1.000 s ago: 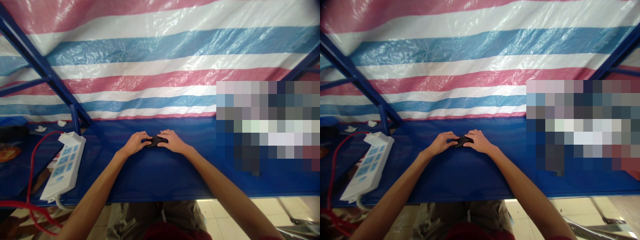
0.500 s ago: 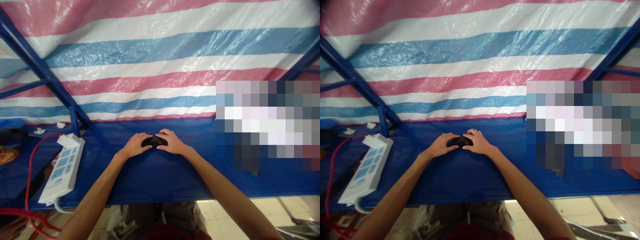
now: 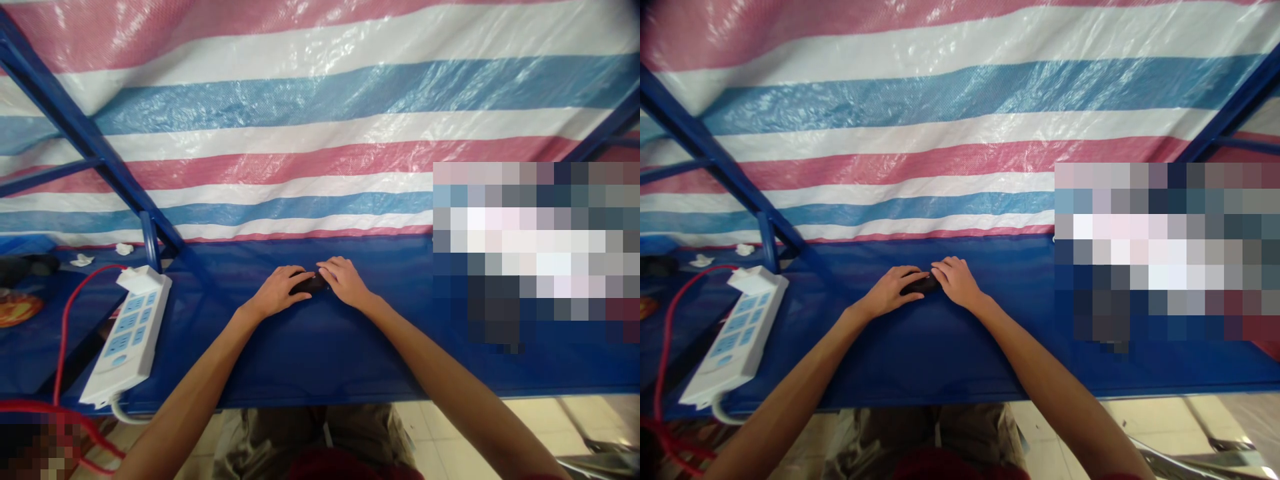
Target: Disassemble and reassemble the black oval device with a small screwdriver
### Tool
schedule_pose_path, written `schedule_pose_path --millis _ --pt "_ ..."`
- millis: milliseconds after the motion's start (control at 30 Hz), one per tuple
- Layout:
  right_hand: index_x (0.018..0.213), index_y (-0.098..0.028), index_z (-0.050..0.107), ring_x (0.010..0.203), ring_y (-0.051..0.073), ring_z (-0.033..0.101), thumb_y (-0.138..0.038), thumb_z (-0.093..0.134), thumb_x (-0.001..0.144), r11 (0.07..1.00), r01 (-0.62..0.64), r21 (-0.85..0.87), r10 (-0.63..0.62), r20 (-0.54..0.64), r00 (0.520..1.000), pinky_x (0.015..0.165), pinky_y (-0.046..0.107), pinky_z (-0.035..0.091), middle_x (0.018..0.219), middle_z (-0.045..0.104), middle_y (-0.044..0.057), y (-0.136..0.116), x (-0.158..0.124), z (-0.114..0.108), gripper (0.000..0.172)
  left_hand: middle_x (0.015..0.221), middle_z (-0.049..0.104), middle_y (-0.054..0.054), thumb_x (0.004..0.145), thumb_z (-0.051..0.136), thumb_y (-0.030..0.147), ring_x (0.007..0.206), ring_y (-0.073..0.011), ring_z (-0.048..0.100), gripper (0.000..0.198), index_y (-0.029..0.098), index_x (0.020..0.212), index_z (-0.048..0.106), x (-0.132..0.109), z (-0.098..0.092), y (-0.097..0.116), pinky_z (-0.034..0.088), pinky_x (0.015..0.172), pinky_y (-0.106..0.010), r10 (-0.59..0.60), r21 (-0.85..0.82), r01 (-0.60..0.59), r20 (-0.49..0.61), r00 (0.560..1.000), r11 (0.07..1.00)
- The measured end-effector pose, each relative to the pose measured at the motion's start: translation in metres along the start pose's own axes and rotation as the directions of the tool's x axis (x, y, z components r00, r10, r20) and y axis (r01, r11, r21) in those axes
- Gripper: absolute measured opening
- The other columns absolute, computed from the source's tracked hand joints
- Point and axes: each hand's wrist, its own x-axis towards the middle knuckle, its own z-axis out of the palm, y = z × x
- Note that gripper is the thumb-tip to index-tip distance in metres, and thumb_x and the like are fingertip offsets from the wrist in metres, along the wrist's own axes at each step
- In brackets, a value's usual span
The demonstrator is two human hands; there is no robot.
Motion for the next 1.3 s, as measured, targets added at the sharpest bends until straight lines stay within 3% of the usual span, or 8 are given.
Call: schedule_pose_path --millis 133,367,433,533,667,800,1100,1300 --pt "0.117 -0.018 0.061 0.094 0.023 0.057 -0.035 0.047 0.093 0.977 -0.157 -0.141 0.155 -0.028 0.988 0.082 0.035 0.042 0.099 0.065 0.010 0.005 0.003 0.003 0.032 0.129 0.056 -0.009 0.089 0.055 0.047 0.116 -0.0248 0.054 0.047 0.028 0.132 0.053 0.000 0.001 -0.002 0.041 0.101 -0.042 -0.019 -0.020 0.019 -0.003 1.000 1.000" --pt "0.097 -0.018 0.067 0.087 0.024 0.064 -0.028 0.051 0.090 0.954 -0.211 -0.214 0.238 0.108 0.965 0.077 0.032 0.046 0.093 0.069 0.011 0.010 0.006 0.007 0.020 0.132 0.056 -0.008 0.087 0.058 0.046 0.119 -0.0256 0.054 0.048 0.028 0.131 0.054 0.000 0.000 -0.003 0.042 0.102 -0.043 -0.019 -0.068 0.019 0.001 1.000 0.998" --pt "0.100 -0.017 0.066 0.087 0.023 0.064 -0.026 0.048 0.091 0.952 -0.252 -0.175 0.263 0.042 0.964 0.077 0.032 0.047 0.097 0.070 0.011 0.013 0.006 0.005 0.022 0.132 0.056 -0.008 0.087 0.058 0.045 0.119 -0.0255 0.054 0.048 0.028 0.131 0.054 0.000 0.000 -0.003 0.042 0.102 -0.042 -0.026 -0.068 0.026 -0.003 1.000 0.997" --pt "0.116 -0.014 0.061 0.088 0.022 0.065 -0.028 0.047 0.092 0.954 -0.299 0.033 0.299 -0.191 0.935 0.082 0.033 0.049 0.100 0.069 0.011 0.017 0.009 -0.002 0.031 0.132 0.056 -0.008 0.088 0.057 0.046 0.119 -0.0255 0.054 0.048 0.028 0.132 0.053 0.000 -0.001 -0.001 0.042 0.102 -0.042 -0.028 -0.063 0.029 0.005 1.000 0.998" --pt "0.142 -0.015 0.033 0.062 0.014 0.062 -0.036 0.045 0.093 0.912 -0.177 0.370 0.325 -0.389 0.862 0.065 0.028 0.052 0.080 0.065 0.002 0.012 0.009 -0.015 0.055 0.132 0.056 -0.009 0.089 0.055 0.047 0.121 -0.0253 0.053 0.048 0.026 0.132 0.053 0.001 -0.002 0.002 0.041 0.103 -0.042 -0.027 -0.055 0.027 0.008 1.000 0.998" --pt "0.145 -0.020 0.025 0.059 0.012 0.062 -0.038 0.046 0.093 0.863 -0.012 0.506 0.267 -0.435 0.860 0.061 0.025 0.054 0.079 0.063 -0.001 -0.002 0.005 -0.018 0.058 0.132 0.055 -0.009 0.089 0.055 0.047 0.120 -0.0252 0.052 0.049 0.027 0.133 0.053 0.001 0.001 0.002 0.041 0.103 -0.042 -0.012 -0.045 0.012 0.004 1.000 0.999" --pt "0.138 -0.022 0.038 0.078 0.015 0.066 -0.034 0.044 0.094 0.932 0.077 0.353 0.055 -0.350 0.935 0.079 0.031 0.056 0.099 0.068 0.007 -0.014 -0.001 -0.012 0.046 0.130 0.056 -0.009 0.087 0.058 0.047 0.119 -0.0259 0.053 0.049 0.028 0.132 0.053 0.001 0.004 0.003 0.042 0.102 -0.043 0.017 -0.020 -0.018 -0.033 0.999 1.000" --pt "0.121 -0.022 0.056 0.080 0.017 0.061 -0.036 0.053 0.090 0.960 0.106 0.259 0.036 -0.490 0.871 0.078 0.033 0.054 0.099 0.064 0.007 -0.018 0.000 -0.021 0.034 0.131 0.056 -0.008 0.087 0.059 0.046 0.118 -0.0253 0.053 0.049 0.028 0.132 0.053 0.001 0.004 0.004 0.042 0.102 -0.042 0.011 -0.001 -0.011 -0.025 1.000 1.000"
